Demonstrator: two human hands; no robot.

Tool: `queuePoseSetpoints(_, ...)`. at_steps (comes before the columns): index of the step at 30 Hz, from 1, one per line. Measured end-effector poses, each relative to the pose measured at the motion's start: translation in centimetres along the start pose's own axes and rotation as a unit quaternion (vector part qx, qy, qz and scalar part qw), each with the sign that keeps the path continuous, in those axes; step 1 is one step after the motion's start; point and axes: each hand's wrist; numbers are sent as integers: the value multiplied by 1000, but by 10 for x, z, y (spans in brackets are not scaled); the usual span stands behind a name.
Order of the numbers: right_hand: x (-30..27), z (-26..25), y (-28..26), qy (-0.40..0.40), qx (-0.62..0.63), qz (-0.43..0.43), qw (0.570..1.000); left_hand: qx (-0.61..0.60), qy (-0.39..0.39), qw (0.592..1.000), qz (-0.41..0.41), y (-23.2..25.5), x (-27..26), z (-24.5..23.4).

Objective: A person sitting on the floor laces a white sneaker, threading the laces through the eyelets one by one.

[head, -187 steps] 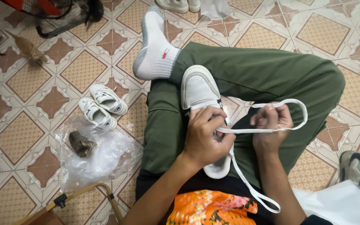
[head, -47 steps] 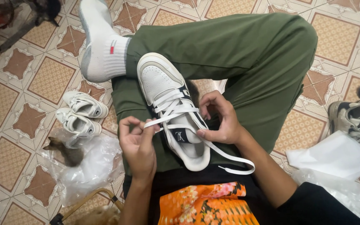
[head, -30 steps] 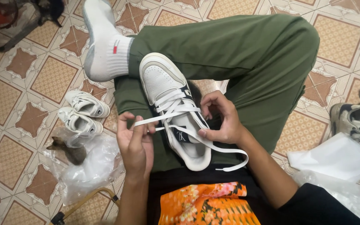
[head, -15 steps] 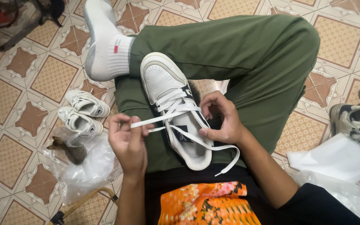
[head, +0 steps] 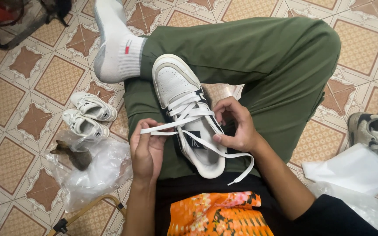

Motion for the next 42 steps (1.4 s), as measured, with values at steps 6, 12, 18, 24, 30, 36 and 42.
queuePoseSetpoints(6, -1, 1, 0, 0, -2, 6, 1000, -79, -46, 996, 17, -9, 4, -5)
queuePoseSetpoints(12, 0, 1, -2, -3, -7, 5, 1000, -58, -64, 995, 41, -11, 7, 2)
queuePoseSetpoints(18, -2, 2, -1, -3, -18, 5, 1000, 12, -35, 996, 77, -17, 9, 6)
queuePoseSetpoints(24, -3, 1, 0, -4, -30, 14, 999, 190, 84, 972, 110, -5, 3, 22)
queuePoseSetpoints(30, -2, 0, -1, 0, -37, 13, 999, 361, 166, 906, 145, 6, 4, 10)
queuePoseSetpoints(36, -2, 0, 0, -5, -40, 13, 999, 309, 149, 930, 134, 9, -1, 12)
queuePoseSetpoints(42, -1, 0, 1, -11, -37, 16, 999, -82, -9, 995, 59, 0, -9, 17)
Point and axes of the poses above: each hand's wrist, its own x-axis towards the middle knuckle, its own z-axis out of the palm, y = z × x, and after that the axes turned 12 degrees about -y, right-handed
